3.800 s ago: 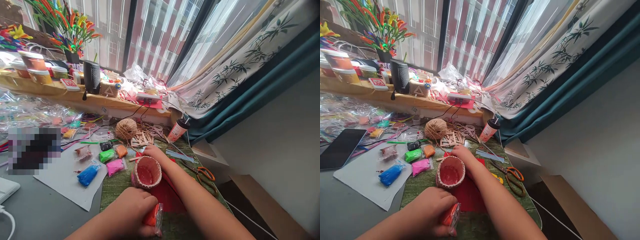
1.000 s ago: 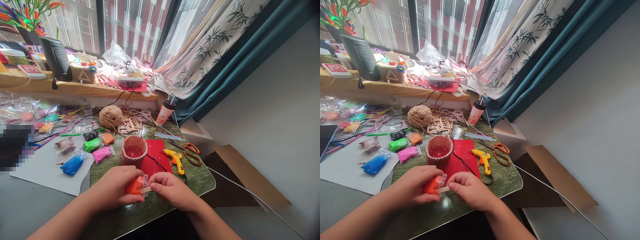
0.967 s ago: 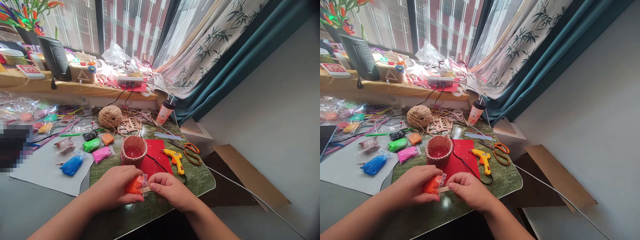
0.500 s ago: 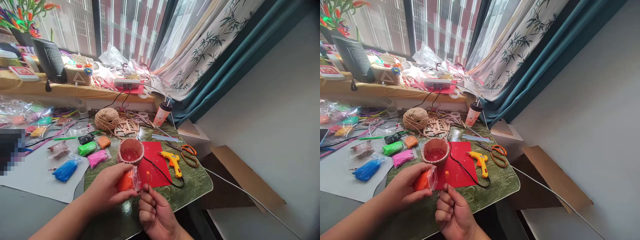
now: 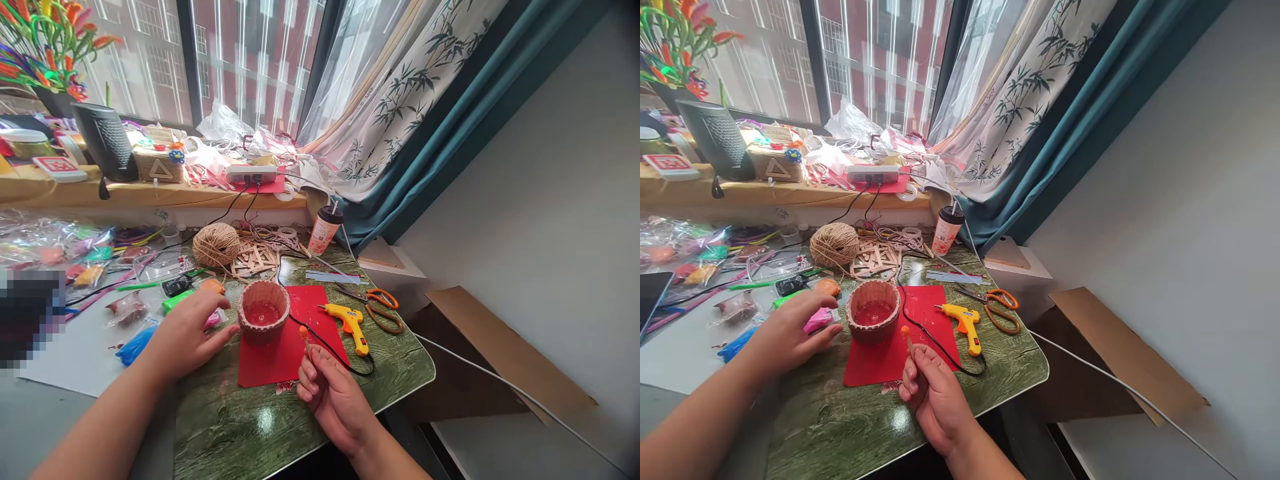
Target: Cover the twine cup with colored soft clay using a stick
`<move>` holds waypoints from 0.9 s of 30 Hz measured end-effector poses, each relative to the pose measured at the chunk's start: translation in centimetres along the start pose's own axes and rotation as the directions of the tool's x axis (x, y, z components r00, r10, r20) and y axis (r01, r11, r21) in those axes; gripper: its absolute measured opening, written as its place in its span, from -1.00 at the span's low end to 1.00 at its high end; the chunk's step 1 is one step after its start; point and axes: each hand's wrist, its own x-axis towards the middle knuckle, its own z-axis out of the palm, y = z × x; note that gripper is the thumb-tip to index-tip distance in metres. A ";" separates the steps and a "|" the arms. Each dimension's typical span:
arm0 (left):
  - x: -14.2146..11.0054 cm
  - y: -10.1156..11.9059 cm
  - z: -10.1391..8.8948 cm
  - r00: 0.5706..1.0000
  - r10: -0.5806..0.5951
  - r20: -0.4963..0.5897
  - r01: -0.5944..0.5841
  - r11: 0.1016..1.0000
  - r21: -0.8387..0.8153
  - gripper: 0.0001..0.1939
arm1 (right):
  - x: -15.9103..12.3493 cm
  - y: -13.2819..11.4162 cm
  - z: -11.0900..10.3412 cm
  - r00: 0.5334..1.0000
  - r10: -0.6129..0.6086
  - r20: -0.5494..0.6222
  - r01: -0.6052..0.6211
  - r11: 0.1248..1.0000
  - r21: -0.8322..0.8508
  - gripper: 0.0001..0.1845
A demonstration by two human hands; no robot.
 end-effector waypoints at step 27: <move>-0.7 5.8 1.0 0.925 -0.338 0.171 0.379 0.804 -0.458 -0.09 | 1.6 -1.5 1.4 0.889 -0.456 -0.049 0.373 0.781 -0.501 -0.55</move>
